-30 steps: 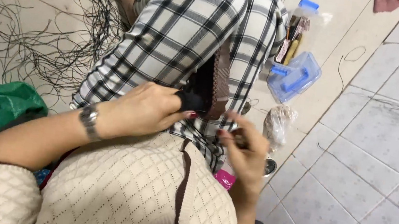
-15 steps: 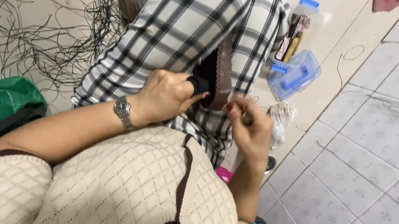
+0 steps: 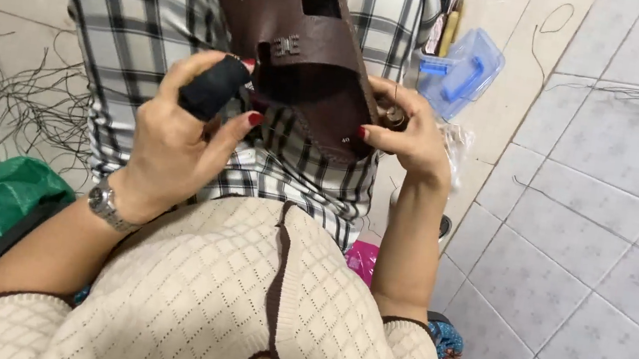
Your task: A person is hand-sewing a brown sandal strap using a needle and black thread while sitting on the floor.
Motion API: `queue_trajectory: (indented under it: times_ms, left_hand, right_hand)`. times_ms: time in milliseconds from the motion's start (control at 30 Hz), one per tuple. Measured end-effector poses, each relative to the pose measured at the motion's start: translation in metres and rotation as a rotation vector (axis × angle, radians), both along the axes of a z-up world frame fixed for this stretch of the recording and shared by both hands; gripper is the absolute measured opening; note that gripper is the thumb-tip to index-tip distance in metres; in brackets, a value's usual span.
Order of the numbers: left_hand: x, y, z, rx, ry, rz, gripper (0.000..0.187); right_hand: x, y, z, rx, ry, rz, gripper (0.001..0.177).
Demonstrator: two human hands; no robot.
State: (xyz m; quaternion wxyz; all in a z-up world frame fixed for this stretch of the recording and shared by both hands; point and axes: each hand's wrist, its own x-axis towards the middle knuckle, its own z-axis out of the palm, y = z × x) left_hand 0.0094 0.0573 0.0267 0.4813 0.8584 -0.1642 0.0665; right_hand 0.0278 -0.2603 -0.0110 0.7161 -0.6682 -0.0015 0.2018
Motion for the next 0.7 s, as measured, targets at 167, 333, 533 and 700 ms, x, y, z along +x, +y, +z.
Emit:
queue_trajectory:
  times_ms: [167,333,533,700]
  left_hand:
    - [-0.009,-0.008,-0.018,-0.005,-0.056,-0.057,0.035]
    - [-0.013,-0.041,-0.013,-0.09,-0.057,-0.202,0.028]
    - [0.006,-0.068,-0.044,-0.026,-0.097,-0.268,0.047]
    - [0.007,-0.046,-0.006,0.003,0.16,-0.239,0.024]
  right_hand:
    - [-0.005,-0.013,-0.022,0.192,0.123,-0.039,0.067]
    - [-0.014,-0.008,-0.025,0.133,0.037,-0.117,0.067]
    - [0.001,0.06,0.038,-0.33,-0.22,-0.21,0.049]
    - [-0.007,0.066,0.065,-0.339,-0.281,0.019,0.047]
